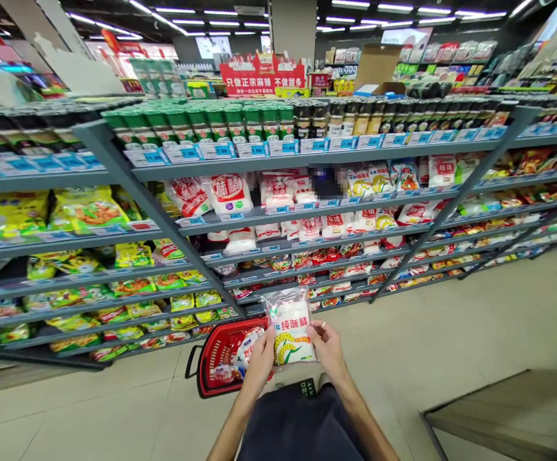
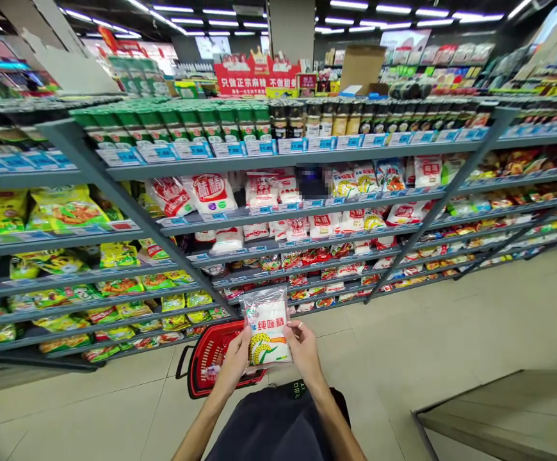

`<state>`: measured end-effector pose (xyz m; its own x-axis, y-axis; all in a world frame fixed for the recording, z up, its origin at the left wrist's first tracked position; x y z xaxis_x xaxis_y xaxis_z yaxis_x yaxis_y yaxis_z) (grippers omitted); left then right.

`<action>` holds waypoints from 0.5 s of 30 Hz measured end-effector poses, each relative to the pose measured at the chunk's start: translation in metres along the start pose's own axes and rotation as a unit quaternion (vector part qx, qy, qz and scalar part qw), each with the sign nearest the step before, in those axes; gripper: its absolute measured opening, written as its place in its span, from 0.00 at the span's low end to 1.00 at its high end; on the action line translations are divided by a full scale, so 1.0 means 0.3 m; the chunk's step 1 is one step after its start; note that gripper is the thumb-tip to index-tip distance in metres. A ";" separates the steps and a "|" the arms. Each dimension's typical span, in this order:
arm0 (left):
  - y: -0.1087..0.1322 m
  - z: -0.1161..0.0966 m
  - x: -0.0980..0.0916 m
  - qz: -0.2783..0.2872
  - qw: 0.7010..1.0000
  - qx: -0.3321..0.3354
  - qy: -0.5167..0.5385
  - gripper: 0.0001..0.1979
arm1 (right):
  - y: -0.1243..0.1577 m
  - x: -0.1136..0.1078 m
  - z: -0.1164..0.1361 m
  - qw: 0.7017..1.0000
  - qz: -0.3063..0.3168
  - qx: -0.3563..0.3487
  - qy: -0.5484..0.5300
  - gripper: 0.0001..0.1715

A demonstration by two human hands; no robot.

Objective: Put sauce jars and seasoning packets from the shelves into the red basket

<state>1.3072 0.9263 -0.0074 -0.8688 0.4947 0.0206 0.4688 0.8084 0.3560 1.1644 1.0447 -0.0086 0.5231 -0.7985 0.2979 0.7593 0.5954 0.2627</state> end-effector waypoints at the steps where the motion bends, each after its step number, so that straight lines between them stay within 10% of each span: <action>1: 0.002 -0.005 0.037 -0.006 1.000 0.007 -0.018 0.36 | -0.020 -0.031 0.017 1.000 0.003 0.004 -0.002 0.25; 15: 0.137 0.017 0.390 -0.080 0.993 -0.073 0.039 0.34 | -0.145 -0.395 0.103 0.986 0.127 0.079 0.068 0.30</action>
<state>1.2258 1.0190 0.0049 -0.9425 0.3334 0.0239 0.3013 0.8165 0.4926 1.0575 1.1161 -0.0270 0.7443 -0.6194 0.2499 0.5327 0.7762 0.3373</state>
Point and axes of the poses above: each hand's wrist, its own y-axis away from the middle knuckle, its own x-axis out of the palm, z = x × y, the point moved 2 cm from there along -y, towards the middle knuckle, and after that the axes turned 7 degrees about -z, right-handed, at the moved point
